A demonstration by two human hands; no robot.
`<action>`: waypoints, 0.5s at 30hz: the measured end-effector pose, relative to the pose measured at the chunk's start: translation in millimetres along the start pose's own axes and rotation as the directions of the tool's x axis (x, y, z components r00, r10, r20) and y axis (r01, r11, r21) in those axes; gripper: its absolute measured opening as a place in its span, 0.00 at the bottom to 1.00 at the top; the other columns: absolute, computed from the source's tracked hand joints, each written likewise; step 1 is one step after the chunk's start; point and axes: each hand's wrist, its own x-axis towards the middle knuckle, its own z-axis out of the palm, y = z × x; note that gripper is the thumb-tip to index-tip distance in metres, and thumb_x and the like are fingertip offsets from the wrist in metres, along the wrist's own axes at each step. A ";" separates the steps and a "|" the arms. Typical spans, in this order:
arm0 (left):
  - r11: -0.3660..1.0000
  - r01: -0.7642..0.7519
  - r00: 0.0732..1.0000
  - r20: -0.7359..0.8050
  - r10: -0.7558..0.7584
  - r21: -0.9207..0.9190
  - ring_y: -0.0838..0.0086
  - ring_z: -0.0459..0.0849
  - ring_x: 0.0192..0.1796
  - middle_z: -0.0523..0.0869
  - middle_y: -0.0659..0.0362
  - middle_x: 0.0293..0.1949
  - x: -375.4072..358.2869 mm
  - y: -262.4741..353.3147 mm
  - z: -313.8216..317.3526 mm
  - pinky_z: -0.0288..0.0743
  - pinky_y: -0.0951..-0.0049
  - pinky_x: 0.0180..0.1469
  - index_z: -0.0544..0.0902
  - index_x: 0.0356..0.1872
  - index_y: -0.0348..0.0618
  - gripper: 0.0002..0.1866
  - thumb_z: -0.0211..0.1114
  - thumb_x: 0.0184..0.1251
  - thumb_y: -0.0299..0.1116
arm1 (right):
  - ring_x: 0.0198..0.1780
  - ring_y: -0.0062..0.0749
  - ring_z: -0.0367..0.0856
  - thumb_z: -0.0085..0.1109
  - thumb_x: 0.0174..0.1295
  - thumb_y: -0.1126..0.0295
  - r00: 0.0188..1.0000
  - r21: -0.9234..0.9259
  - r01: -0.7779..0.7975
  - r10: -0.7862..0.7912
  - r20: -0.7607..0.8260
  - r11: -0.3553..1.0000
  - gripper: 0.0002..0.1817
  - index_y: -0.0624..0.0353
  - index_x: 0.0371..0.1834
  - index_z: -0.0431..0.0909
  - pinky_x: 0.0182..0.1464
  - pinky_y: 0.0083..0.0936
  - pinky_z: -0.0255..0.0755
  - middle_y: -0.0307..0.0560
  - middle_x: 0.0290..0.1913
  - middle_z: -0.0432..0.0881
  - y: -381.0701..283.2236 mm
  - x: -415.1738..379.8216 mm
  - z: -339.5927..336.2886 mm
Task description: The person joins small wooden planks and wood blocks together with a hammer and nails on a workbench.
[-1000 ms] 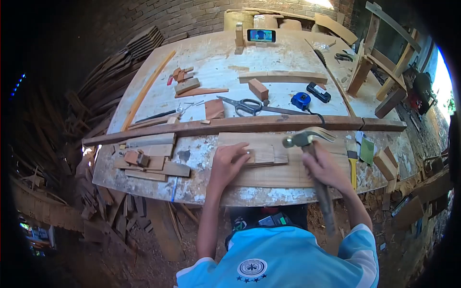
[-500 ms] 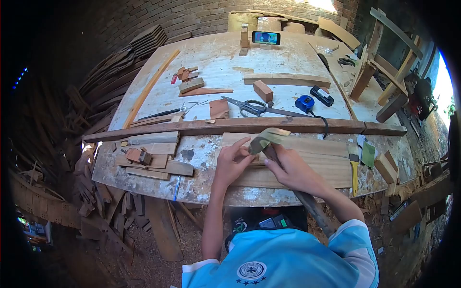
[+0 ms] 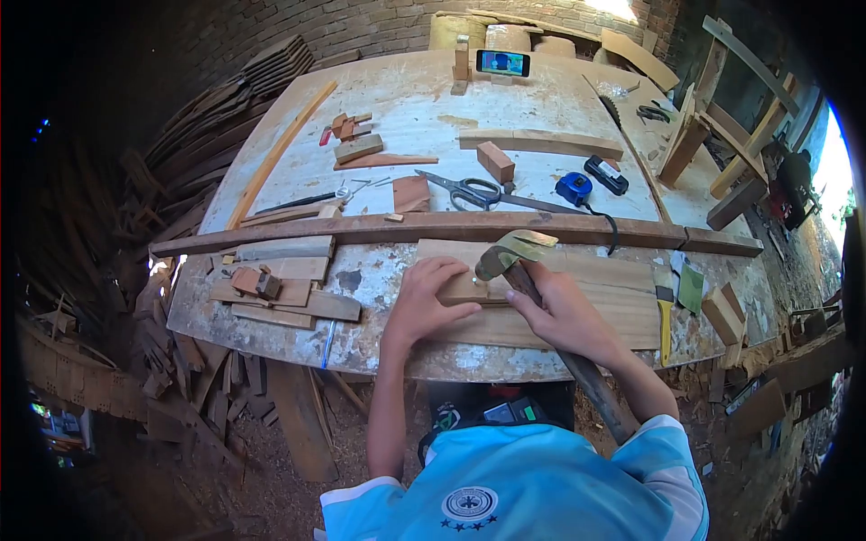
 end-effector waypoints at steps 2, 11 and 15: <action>0.995 0.070 0.997 -0.026 -0.072 -0.077 0.62 0.76 0.51 0.79 0.57 0.46 -0.6 -6.4 6.6 0.63 0.63 0.59 0.83 0.43 0.46 0.26 0.76 0.39 0.43 | 0.36 0.64 0.77 0.51 0.63 0.71 0.999 -0.016 -0.020 0.020 0.026 1.000 0.16 0.69 0.50 0.66 0.39 0.46 0.67 0.69 0.31 0.78 2.6 0.5 1.8; 0.989 0.118 0.989 -0.077 -0.125 -0.091 0.63 0.75 0.50 0.77 0.58 0.43 0.8 -2.7 8.7 0.63 0.63 0.57 0.84 0.40 0.46 0.24 0.77 0.38 0.42 | 0.35 0.63 0.77 0.51 0.62 0.71 0.996 -0.040 0.065 -0.068 -0.056 0.997 0.15 0.72 0.47 0.66 0.39 0.46 0.69 0.68 0.31 0.78 -13.3 6.5 1.1; 0.987 0.128 0.989 -0.062 -0.134 -0.097 0.63 0.74 0.50 0.76 0.58 0.43 -2.2 -5.1 12.8 0.63 0.64 0.56 0.84 0.40 0.46 0.24 0.77 0.38 0.42 | 0.36 0.64 0.77 0.50 0.61 0.71 0.988 -0.195 0.055 -0.025 0.149 0.979 0.16 0.74 0.46 0.65 0.40 0.48 0.70 0.69 0.32 0.78 -0.2 12.0 6.6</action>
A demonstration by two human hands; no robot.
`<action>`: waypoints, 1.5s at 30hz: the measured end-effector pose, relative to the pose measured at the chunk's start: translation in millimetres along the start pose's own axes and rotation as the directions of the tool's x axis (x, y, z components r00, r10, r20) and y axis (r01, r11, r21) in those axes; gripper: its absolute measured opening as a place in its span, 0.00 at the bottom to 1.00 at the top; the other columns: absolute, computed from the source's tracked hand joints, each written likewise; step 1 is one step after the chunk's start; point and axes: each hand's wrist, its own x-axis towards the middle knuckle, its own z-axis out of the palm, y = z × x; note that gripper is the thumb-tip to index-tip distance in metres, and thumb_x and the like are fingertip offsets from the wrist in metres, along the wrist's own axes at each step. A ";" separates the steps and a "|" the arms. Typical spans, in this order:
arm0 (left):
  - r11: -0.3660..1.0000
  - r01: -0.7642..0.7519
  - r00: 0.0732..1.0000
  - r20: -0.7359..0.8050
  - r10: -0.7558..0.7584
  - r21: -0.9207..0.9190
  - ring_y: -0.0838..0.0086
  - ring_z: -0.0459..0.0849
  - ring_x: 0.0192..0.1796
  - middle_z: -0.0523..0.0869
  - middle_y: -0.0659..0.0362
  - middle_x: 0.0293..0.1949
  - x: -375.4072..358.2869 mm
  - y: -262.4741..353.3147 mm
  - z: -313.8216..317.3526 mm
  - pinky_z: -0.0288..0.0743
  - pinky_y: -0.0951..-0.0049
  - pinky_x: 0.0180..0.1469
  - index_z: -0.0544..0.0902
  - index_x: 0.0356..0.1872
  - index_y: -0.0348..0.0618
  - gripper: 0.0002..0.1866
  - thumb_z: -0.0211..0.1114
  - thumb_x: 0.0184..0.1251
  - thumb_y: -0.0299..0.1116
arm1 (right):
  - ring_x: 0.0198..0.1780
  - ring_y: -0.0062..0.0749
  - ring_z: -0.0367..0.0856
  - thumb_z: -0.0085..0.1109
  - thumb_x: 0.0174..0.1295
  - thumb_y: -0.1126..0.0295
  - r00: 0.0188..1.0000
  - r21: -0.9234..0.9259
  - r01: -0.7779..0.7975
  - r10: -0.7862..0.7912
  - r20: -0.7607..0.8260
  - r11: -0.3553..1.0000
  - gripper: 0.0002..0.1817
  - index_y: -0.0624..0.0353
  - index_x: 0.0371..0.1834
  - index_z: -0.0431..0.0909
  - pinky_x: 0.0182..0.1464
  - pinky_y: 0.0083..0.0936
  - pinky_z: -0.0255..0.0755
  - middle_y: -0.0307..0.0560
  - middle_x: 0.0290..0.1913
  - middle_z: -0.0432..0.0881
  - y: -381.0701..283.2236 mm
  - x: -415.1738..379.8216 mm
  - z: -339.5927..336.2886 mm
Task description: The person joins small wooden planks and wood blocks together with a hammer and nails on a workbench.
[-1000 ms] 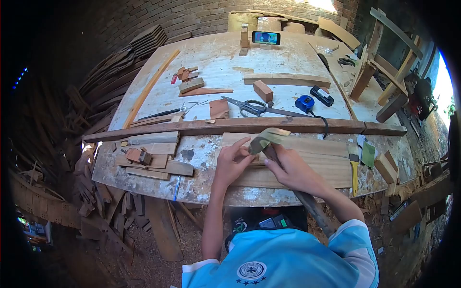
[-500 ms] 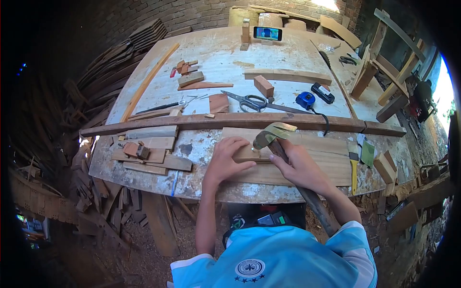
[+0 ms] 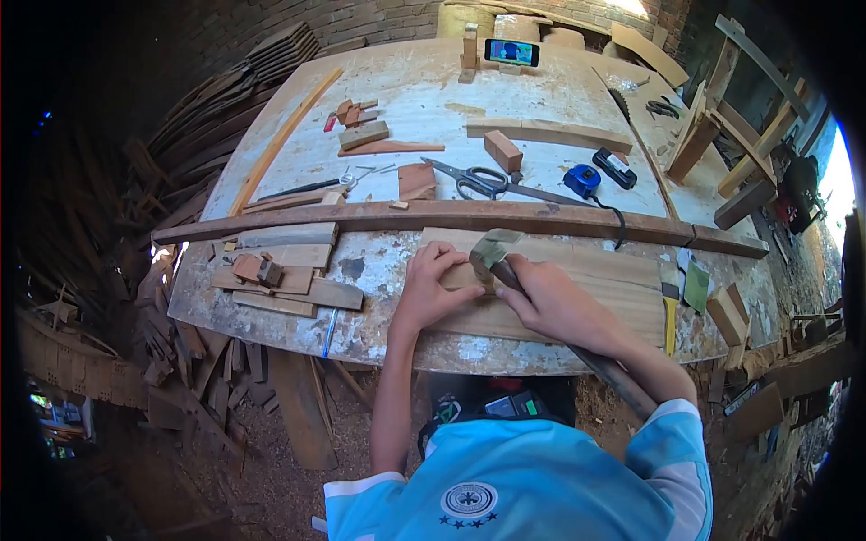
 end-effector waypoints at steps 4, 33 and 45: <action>0.999 0.022 1.000 0.006 -0.022 0.032 0.62 0.73 0.51 0.75 0.58 0.43 2.5 4.6 -3.6 0.63 0.64 0.57 0.83 0.40 0.45 0.25 0.77 0.38 0.43 | 0.37 0.65 0.77 0.51 0.61 0.72 0.990 -0.040 0.136 -0.138 -0.035 0.990 0.16 0.76 0.46 0.65 0.40 0.49 0.69 0.71 0.32 0.77 -19.6 8.6 -23.1; 0.993 -0.022 0.995 -0.092 0.033 0.113 0.66 0.78 0.40 0.79 0.56 0.37 1.3 42.5 -13.3 0.71 0.70 0.43 0.79 0.52 0.42 0.21 0.67 0.57 0.38 | 0.21 0.19 0.72 0.48 0.68 0.66 0.795 0.843 -0.087 0.547 -0.263 0.532 0.09 0.62 0.38 0.69 0.20 0.18 0.70 0.39 0.24 0.72 159.1 -77.7 21.3; 0.984 0.174 0.984 0.025 -0.174 -0.023 0.67 0.79 0.41 0.81 0.52 0.40 10.4 36.5 -33.3 0.70 0.72 0.47 0.78 0.51 0.36 0.17 0.54 0.69 0.36 | 0.21 0.19 0.73 0.48 0.69 0.64 0.818 0.869 -0.037 0.514 -0.257 0.494 0.10 0.61 0.37 0.68 0.20 0.19 0.71 0.40 0.24 0.72 167.2 -77.2 21.6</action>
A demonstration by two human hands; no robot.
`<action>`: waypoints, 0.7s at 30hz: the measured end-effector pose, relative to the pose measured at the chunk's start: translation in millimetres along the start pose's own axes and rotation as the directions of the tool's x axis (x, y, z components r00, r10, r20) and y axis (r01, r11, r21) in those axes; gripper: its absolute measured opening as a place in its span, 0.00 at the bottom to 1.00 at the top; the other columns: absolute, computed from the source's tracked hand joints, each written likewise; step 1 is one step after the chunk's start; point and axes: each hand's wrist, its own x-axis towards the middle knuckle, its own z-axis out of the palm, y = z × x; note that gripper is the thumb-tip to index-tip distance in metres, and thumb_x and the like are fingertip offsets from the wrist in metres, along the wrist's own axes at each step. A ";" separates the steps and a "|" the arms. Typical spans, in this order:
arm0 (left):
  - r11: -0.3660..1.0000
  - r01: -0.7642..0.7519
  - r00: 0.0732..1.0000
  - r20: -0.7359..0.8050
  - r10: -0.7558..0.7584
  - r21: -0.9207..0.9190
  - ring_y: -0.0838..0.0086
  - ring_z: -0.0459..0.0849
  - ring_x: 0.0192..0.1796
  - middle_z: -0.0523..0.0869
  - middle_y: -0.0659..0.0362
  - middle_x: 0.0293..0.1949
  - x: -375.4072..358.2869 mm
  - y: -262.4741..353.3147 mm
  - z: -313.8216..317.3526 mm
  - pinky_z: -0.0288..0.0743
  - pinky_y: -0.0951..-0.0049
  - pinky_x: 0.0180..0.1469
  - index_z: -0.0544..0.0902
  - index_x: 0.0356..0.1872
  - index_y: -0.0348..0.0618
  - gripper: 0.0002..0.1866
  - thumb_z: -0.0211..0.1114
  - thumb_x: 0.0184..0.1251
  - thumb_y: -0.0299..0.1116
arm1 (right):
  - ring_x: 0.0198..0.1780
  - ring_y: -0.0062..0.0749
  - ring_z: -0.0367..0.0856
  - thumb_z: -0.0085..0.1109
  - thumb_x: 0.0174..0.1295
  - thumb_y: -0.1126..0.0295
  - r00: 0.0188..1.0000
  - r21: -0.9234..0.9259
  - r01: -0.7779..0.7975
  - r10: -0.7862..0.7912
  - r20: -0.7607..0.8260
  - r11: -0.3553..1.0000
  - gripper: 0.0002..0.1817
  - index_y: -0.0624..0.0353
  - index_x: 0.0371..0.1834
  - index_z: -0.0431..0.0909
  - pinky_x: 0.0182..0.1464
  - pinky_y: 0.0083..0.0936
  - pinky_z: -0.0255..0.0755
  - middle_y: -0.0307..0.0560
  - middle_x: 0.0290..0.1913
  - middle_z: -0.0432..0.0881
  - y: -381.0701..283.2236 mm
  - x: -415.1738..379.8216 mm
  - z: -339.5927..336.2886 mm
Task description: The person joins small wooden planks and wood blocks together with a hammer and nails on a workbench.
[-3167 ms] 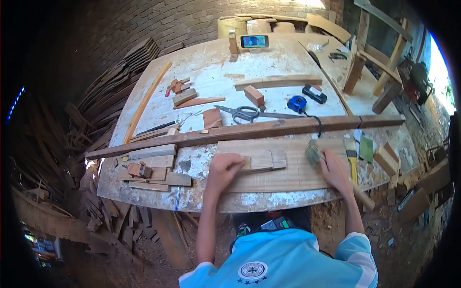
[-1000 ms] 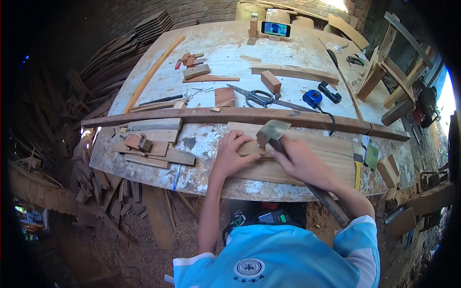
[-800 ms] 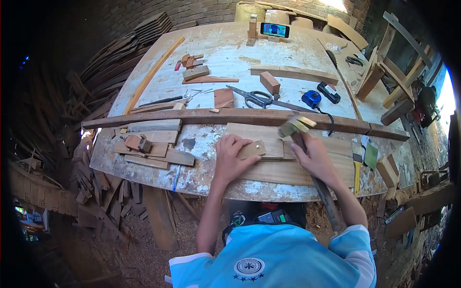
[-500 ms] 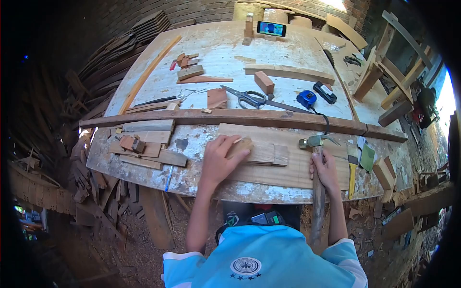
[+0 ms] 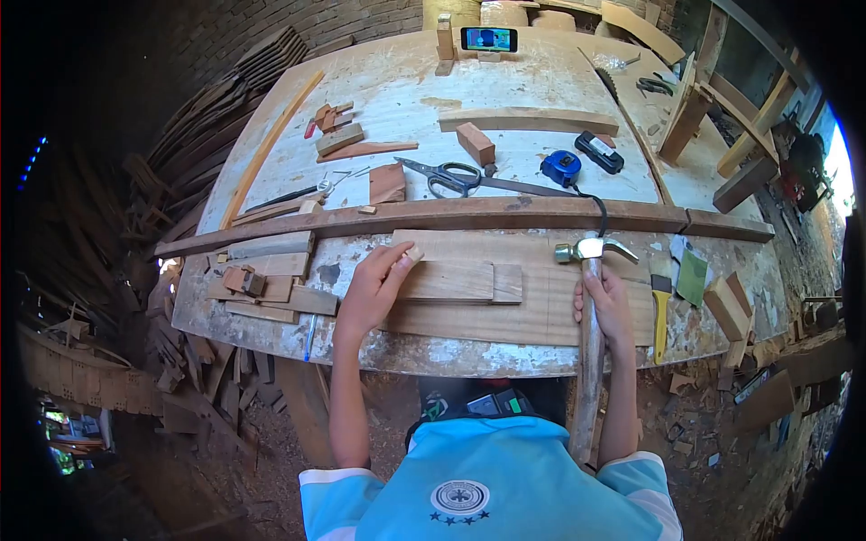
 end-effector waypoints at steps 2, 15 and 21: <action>0.996 0.020 0.997 0.067 -0.027 0.091 0.63 0.79 0.42 0.81 0.49 0.40 0.9 2.6 -3.5 0.71 0.70 0.47 0.78 0.51 0.36 0.17 0.55 0.69 0.37 | 0.21 0.20 0.73 0.48 0.68 0.67 1.000 0.009 0.009 -0.009 -0.005 1.000 0.09 0.63 0.37 0.69 0.21 0.19 0.71 0.40 0.24 0.73 -0.1 -0.7 -0.5; 0.989 0.144 0.987 0.080 -0.141 -0.024 0.74 0.83 0.35 0.86 0.53 0.33 6.5 -7.3 -5.7 0.75 0.74 0.40 0.83 0.47 0.38 0.20 0.68 0.58 0.40 | 0.22 0.20 0.73 0.50 0.67 0.67 1.000 0.023 0.002 -0.001 -0.030 1.000 0.09 0.62 0.35 0.69 0.20 0.20 0.71 0.40 0.25 0.73 0.1 -1.7 -0.1; 0.994 0.097 0.995 0.034 -0.095 -0.051 0.73 0.83 0.35 0.87 0.53 0.34 0.7 0.4 -4.3 0.75 0.75 0.40 0.83 0.44 0.36 0.19 0.70 0.56 0.39 | 0.21 0.20 0.73 0.50 0.67 0.67 0.999 0.018 -0.005 0.006 -0.039 1.000 0.09 0.62 0.35 0.69 0.21 0.20 0.71 0.40 0.25 0.73 -1.4 -2.5 1.1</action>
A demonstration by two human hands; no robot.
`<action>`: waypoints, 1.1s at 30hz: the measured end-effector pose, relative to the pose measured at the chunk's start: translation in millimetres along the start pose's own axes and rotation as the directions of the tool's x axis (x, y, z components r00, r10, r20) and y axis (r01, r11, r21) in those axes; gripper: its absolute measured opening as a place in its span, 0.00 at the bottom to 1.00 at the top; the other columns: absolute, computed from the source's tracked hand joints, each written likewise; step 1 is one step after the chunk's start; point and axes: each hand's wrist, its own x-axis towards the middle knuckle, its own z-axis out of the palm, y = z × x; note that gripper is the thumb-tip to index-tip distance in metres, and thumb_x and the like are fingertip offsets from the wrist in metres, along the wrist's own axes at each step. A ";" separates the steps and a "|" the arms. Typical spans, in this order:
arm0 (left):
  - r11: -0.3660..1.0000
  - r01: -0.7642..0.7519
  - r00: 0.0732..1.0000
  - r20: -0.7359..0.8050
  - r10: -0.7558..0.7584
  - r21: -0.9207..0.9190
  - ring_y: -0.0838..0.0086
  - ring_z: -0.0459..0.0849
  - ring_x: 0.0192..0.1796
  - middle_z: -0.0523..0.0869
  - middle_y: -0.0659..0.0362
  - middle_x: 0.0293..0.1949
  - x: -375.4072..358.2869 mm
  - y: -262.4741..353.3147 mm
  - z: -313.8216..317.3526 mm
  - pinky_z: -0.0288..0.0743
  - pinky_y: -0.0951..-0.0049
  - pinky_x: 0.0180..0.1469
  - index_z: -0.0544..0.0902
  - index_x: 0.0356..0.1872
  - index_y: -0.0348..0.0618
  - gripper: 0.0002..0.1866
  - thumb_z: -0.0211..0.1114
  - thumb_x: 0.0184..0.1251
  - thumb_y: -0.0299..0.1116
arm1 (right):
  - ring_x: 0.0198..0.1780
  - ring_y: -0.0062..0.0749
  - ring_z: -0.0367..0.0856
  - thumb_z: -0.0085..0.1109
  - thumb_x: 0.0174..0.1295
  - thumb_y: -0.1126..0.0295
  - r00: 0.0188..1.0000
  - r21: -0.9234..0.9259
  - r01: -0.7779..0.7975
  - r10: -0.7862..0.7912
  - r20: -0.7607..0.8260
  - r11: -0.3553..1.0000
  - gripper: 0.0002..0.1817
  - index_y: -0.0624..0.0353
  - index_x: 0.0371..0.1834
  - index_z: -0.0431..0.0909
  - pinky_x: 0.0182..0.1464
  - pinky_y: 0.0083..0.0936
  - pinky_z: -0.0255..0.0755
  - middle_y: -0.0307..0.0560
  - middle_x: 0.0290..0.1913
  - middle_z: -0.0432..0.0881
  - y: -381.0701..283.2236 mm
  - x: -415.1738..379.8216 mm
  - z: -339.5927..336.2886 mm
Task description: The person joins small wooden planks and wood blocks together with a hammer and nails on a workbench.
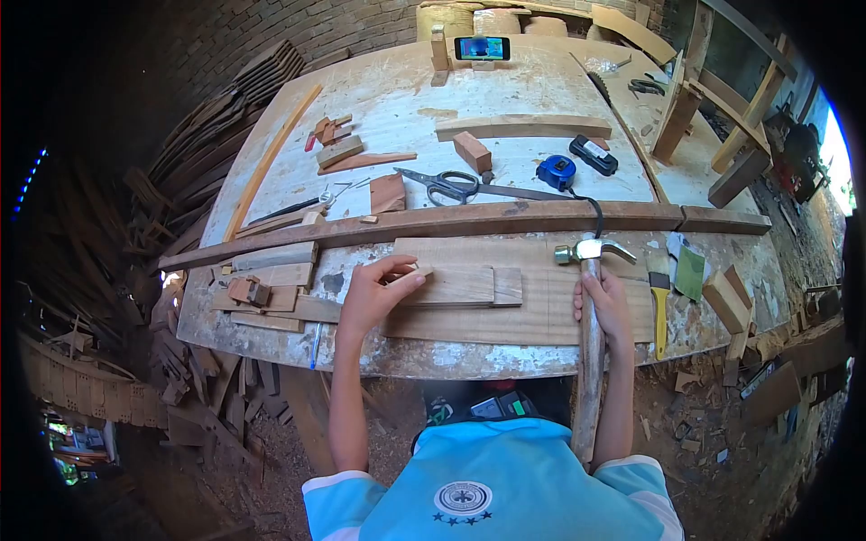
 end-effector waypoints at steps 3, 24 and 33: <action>0.979 -0.157 0.988 0.016 0.156 0.129 0.67 0.83 0.33 0.87 0.51 0.34 -3.5 -1.4 4.2 0.75 0.72 0.39 0.83 0.45 0.36 0.19 0.69 0.56 0.38 | 0.20 0.20 0.73 0.49 0.68 0.66 1.000 -0.014 0.002 -0.002 -0.002 1.000 0.09 0.62 0.35 0.68 0.21 0.19 0.71 0.40 0.24 0.73 -0.5 -0.4 0.6; 0.748 -0.383 0.913 0.097 0.397 0.542 0.62 0.75 0.37 0.80 0.54 0.34 -3.8 3.9 13.8 0.69 0.65 0.44 0.82 0.48 0.40 0.18 0.66 0.59 0.37 | 0.20 0.21 0.73 0.49 0.68 0.67 0.998 0.019 -0.045 0.046 -0.034 0.999 0.09 0.62 0.37 0.68 0.22 0.20 0.71 0.40 0.24 0.73 -2.3 -1.5 0.8; 0.743 -0.396 0.905 0.091 0.417 0.540 0.62 0.74 0.36 0.78 0.54 0.33 -4.5 1.9 14.1 0.70 0.65 0.42 0.83 0.48 0.41 0.17 0.66 0.59 0.37 | 0.21 0.21 0.73 0.49 0.68 0.66 0.999 0.019 -0.043 0.043 -0.019 0.999 0.09 0.62 0.37 0.68 0.22 0.21 0.71 0.40 0.25 0.73 0.5 -0.4 -1.4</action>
